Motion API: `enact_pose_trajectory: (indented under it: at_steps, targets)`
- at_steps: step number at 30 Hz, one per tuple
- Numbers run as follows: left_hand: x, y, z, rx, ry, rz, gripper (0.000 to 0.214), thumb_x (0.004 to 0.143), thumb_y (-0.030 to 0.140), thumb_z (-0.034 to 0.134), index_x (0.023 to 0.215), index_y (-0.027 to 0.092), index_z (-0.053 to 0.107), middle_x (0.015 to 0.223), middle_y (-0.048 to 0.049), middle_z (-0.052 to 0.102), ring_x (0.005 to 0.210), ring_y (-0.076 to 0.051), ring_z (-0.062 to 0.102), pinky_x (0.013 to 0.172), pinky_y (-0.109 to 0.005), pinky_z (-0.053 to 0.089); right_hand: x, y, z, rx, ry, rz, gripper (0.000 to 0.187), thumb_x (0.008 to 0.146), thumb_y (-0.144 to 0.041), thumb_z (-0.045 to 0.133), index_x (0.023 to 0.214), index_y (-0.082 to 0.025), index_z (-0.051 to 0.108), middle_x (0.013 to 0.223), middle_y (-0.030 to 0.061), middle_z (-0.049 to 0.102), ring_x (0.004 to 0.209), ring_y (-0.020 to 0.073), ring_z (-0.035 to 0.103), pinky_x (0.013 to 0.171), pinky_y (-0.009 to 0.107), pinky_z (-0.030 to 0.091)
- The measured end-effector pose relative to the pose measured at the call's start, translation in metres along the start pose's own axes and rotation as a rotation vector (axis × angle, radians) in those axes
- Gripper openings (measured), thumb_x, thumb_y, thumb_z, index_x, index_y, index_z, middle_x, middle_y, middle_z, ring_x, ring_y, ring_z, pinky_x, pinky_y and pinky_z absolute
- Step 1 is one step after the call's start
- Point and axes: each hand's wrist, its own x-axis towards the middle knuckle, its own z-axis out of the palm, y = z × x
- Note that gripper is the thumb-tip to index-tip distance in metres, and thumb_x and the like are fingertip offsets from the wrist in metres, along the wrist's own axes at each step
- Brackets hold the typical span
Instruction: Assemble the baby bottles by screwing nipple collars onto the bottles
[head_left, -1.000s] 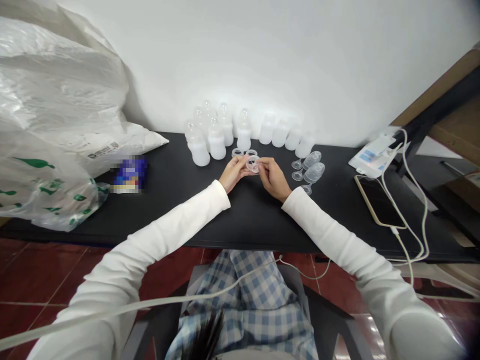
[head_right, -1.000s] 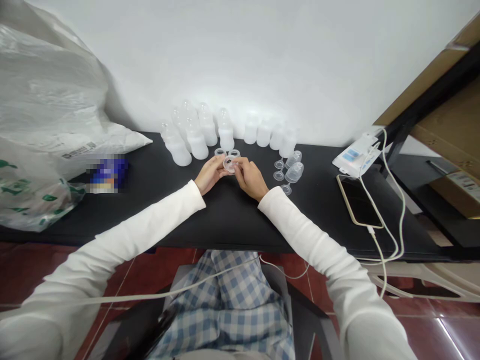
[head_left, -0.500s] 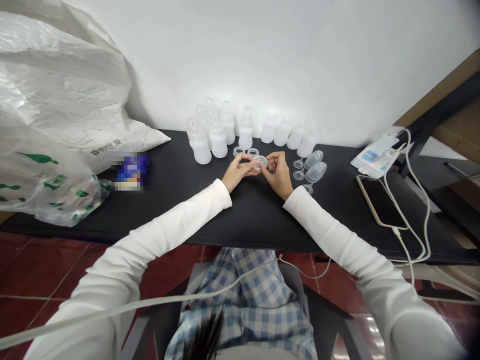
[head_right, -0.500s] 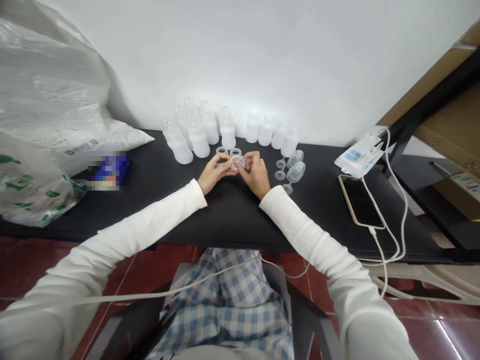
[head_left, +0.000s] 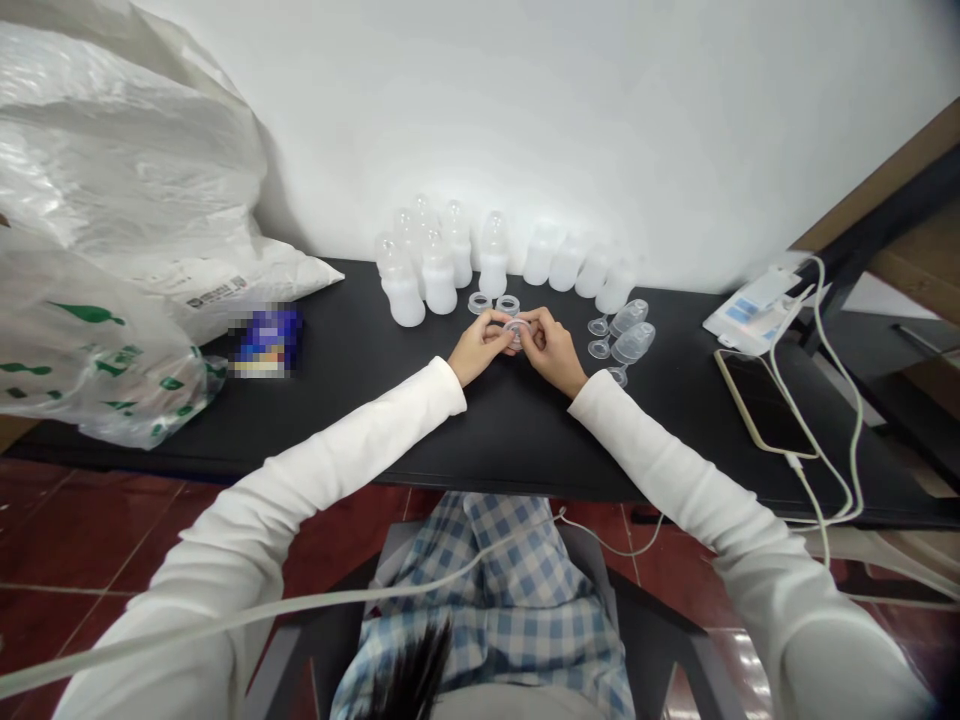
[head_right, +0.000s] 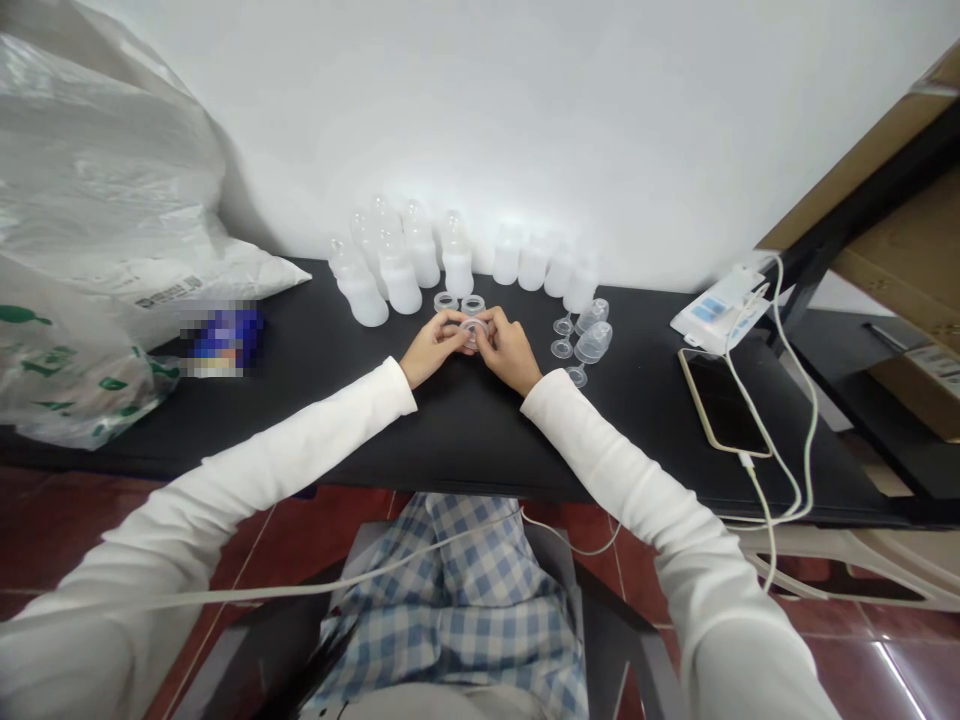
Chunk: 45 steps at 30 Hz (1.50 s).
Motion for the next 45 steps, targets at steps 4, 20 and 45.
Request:
enact_pose_trajectory:
  at_steps: [4,20,45]
  targets:
    - [0.0,0.001,-0.002,-0.008,-0.018,-0.005,0.044,0.072,0.042,0.086,0.091,0.016,0.056,0.073,-0.0002,0.073,0.066,-0.013,0.072,0.067,-0.024,0.059,0.0,0.0,0.0,0.163,-0.022,0.073,0.03,0.094,-0.052,0.055,0.091,-0.023,0.051,0.062,-0.0074,0.045,0.054,0.0096,0.041,0.056,0.026,0.032]
    - [-0.002,0.009,0.003,0.017,0.099,-0.086,0.023,0.081,0.023,0.076,0.092,0.015,0.057,0.071,0.0004,0.071,0.067,-0.012,0.07,0.067,-0.023,0.056,-0.002,0.004,0.005,0.289,-0.059,0.19,0.037,0.089,-0.058,0.06,0.096,-0.023,0.05,0.07,-0.0057,0.051,0.059,0.01,0.046,0.058,0.026,0.037]
    - [-0.005,0.014,0.002,0.034,0.054,-0.073,0.035,0.07,0.019,0.081,0.09,0.017,0.053,0.076,-0.0016,0.073,0.074,-0.016,0.072,0.071,-0.029,0.057,-0.002,0.003,0.004,0.376,-0.029,0.183,0.035,0.081,-0.048,0.069,0.095,-0.025,0.045,0.067,-0.0085,0.044,0.057,0.0097,0.04,0.056,0.026,0.033]
